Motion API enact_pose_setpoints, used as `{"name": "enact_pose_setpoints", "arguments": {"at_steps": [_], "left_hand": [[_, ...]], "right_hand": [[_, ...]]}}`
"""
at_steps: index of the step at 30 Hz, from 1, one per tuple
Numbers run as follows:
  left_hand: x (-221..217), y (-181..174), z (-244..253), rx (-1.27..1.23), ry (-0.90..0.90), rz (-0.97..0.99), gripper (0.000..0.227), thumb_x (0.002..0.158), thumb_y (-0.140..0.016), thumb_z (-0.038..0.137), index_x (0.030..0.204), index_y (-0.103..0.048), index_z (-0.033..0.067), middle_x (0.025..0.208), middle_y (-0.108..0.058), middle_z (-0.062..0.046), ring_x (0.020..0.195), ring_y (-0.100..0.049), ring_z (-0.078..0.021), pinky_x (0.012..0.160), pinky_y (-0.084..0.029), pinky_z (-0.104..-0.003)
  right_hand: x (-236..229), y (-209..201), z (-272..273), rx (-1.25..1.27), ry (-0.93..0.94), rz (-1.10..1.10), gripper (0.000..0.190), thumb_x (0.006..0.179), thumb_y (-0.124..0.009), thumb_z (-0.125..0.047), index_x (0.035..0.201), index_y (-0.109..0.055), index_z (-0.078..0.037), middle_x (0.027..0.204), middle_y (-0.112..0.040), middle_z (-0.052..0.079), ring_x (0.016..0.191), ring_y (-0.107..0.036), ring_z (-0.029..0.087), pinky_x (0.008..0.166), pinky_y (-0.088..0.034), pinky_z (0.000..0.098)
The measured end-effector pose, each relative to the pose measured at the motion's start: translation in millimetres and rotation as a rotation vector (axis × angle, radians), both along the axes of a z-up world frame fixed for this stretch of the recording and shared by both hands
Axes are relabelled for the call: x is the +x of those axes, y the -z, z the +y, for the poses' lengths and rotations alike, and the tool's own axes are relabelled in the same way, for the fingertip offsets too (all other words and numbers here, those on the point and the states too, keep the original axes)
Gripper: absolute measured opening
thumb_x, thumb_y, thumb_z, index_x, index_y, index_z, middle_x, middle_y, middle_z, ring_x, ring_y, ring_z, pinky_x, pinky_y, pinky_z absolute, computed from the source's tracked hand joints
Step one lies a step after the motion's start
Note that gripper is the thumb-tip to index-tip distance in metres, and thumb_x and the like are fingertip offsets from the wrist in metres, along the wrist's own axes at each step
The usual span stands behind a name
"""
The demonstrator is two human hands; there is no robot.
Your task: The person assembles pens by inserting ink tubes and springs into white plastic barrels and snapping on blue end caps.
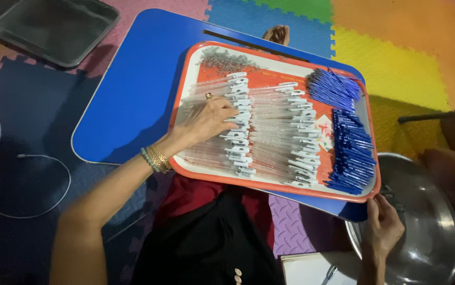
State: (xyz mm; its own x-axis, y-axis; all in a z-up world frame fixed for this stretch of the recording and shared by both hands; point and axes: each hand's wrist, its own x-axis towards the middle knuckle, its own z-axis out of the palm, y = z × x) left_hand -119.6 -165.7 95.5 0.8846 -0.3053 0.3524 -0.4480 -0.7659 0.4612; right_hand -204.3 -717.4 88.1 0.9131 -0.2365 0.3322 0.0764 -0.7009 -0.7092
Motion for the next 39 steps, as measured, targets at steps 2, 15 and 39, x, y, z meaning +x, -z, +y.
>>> {"name": "enact_pose_setpoints", "arguments": {"at_steps": [2,15,39], "left_hand": [[-2,1,0,0.044,-0.002,-0.074,0.037,0.096,-0.086,0.035,0.124,-0.081,0.0113,0.118,-0.077,-0.015,0.099,-0.074,-0.0316,0.072,-0.066,-0.040],[-18,8,11,0.333,0.008,-0.410,0.028,0.096,-0.066,-0.023,0.085,-0.057,0.0017,0.086,-0.062,-0.011,0.060,-0.059,-0.0183,0.040,-0.053,-0.027],[-45,-31,-54,-0.599,-0.061,-0.204,0.036,0.119,-0.057,0.037,0.149,-0.068,0.0198,0.125,-0.079,-0.015,0.110,-0.080,-0.0373,0.092,-0.065,-0.048]], "right_hand": [[-2,8,4,0.102,0.007,-0.032,0.046,0.116,-0.074,-0.025,0.147,-0.072,0.009,0.129,-0.076,0.025,0.116,-0.072,0.026,0.094,-0.055,0.0390],[-9,-14,18,0.194,0.053,0.207,0.073,0.099,-0.085,-0.028,0.156,-0.055,0.006,0.109,-0.076,0.023,0.113,-0.068,0.020,0.106,-0.050,0.0390],[229,-21,55,-0.737,-0.387,-0.120,0.029,0.113,-0.078,-0.039,0.130,-0.084,-0.016,0.104,-0.081,0.016,0.111,-0.076,0.038,0.097,-0.060,0.0490]]}}
